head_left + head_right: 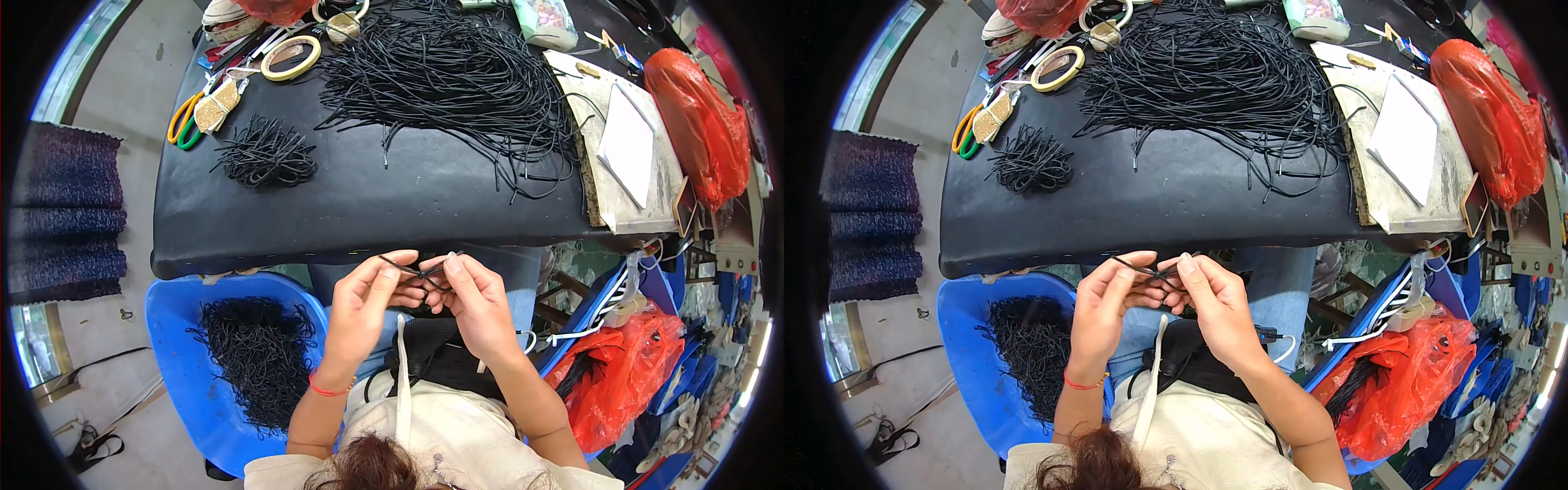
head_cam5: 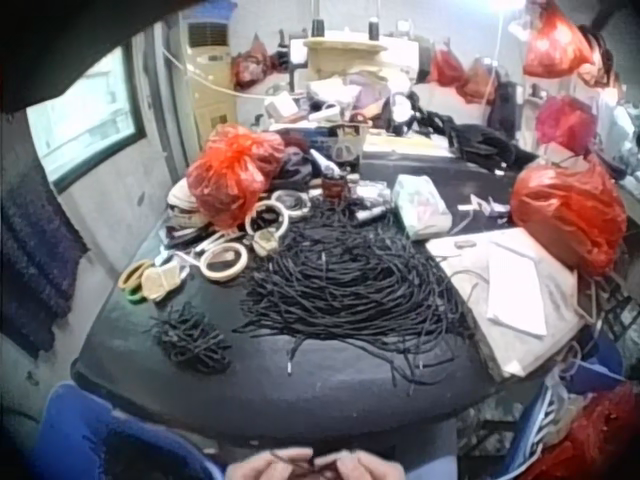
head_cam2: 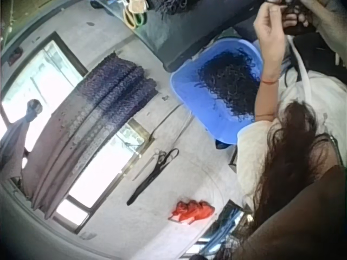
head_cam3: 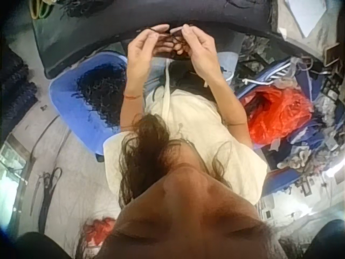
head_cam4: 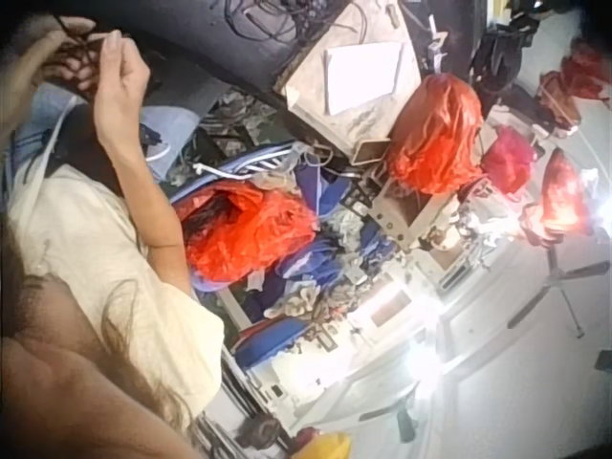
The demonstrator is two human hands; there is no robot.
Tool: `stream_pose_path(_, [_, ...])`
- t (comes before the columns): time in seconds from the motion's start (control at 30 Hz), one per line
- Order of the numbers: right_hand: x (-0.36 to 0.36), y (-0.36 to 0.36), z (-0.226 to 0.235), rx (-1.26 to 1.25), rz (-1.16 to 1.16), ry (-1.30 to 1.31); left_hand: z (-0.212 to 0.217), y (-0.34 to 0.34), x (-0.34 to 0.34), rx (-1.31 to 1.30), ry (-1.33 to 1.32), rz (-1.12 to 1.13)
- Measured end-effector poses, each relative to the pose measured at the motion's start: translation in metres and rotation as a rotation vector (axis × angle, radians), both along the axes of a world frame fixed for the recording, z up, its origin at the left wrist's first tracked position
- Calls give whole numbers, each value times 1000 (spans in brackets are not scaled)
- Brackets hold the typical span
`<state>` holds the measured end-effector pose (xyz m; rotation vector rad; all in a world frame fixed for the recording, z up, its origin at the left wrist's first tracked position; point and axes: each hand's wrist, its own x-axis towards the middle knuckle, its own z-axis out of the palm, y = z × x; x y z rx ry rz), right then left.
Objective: The person repeatedly picks up black cable ties from a pile on the table, forms a loop with each one, and secures it by hand. The tied cable ties are placed into a blue bin below the table. The process is continuous and repetitive throughout the clip.
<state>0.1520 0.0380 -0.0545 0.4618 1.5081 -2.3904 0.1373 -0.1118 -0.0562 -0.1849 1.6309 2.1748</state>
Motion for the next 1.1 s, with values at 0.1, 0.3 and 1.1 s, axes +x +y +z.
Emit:
stream_pose_path(0.1, [-3, -1, 7, -54, 4, -29, 3, -6, -4, 233, -98, 31])
stream_pose_path(0.3, [-11, -1, 5, 37, 38, -35, -1, -6, -8, 89, -23, 83])
stream_pose_path(1.1, [-44, 1, 8, 74, 83, 3, 6, -15, -44, -372, 553, -67])
